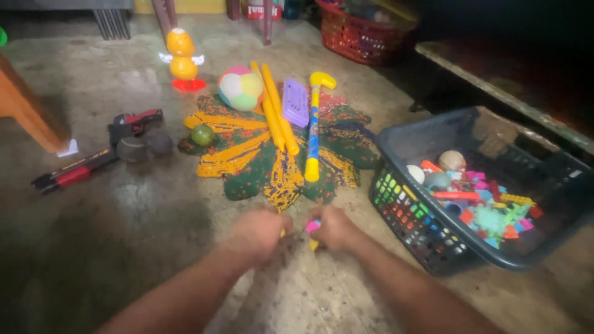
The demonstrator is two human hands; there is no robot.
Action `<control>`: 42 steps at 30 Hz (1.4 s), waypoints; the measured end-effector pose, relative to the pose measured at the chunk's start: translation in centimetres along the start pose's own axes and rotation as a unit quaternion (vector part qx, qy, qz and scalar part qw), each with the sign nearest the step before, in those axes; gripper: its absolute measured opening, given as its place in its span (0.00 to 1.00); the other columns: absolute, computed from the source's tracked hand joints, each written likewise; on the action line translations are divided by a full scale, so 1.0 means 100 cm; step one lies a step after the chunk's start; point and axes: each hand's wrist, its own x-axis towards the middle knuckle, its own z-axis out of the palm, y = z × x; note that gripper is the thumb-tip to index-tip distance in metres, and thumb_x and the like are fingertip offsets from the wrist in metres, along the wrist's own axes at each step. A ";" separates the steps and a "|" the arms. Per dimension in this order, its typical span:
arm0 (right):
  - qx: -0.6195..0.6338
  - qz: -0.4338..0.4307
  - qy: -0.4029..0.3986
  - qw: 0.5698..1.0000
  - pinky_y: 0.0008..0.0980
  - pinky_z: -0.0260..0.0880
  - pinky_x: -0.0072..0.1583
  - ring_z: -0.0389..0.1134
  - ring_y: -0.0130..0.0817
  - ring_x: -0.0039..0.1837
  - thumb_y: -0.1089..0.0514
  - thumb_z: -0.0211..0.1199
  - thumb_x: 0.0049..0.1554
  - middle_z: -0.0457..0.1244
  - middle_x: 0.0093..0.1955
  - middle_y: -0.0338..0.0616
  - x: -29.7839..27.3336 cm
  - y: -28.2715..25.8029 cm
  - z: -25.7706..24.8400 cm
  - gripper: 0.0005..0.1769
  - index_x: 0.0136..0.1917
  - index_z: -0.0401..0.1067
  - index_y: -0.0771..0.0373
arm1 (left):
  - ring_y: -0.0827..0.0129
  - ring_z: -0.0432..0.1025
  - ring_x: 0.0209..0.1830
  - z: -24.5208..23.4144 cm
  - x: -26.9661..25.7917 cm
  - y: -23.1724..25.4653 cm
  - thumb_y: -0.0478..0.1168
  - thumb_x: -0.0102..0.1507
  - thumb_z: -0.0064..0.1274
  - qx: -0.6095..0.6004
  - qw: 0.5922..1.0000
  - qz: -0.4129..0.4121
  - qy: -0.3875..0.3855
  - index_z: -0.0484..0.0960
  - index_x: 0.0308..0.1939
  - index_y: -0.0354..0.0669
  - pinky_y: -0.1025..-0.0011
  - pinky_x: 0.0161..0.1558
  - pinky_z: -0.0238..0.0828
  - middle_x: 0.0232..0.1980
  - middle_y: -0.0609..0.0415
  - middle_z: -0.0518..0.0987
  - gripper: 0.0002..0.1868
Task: Pick up scattered toys from the floor and put them into a basket.
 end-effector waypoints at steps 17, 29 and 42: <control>0.461 0.055 0.010 0.885 0.25 0.75 0.48 0.72 0.27 0.49 0.65 0.66 0.56 0.69 0.49 0.43 -0.113 -0.004 -0.302 0.17 0.59 0.71 0.66 | 0.73 0.77 0.43 -0.155 0.124 0.206 0.43 0.62 0.58 -0.629 0.766 0.005 0.129 0.84 0.51 0.42 0.71 0.44 0.75 0.46 0.54 0.84 0.15; 0.274 0.081 0.100 0.953 0.30 0.76 0.41 0.72 0.33 0.39 0.74 0.58 0.53 0.70 0.45 0.53 -0.150 0.117 -0.315 0.15 0.54 0.76 0.71 | 0.69 0.79 0.38 -0.085 0.184 0.285 0.43 0.60 0.60 -0.556 0.828 -0.057 0.042 0.86 0.46 0.41 0.68 0.37 0.78 0.41 0.52 0.85 0.13; 0.007 0.079 0.205 0.976 0.37 0.76 0.52 0.77 0.42 0.50 0.62 0.70 0.49 0.71 0.54 0.50 -0.161 0.111 -0.306 0.21 0.57 0.76 0.59 | 0.54 0.70 0.69 -0.046 0.224 0.297 0.55 0.57 0.65 -0.392 0.904 -0.053 0.164 0.70 0.69 0.42 0.62 0.67 0.66 0.69 0.42 0.74 0.41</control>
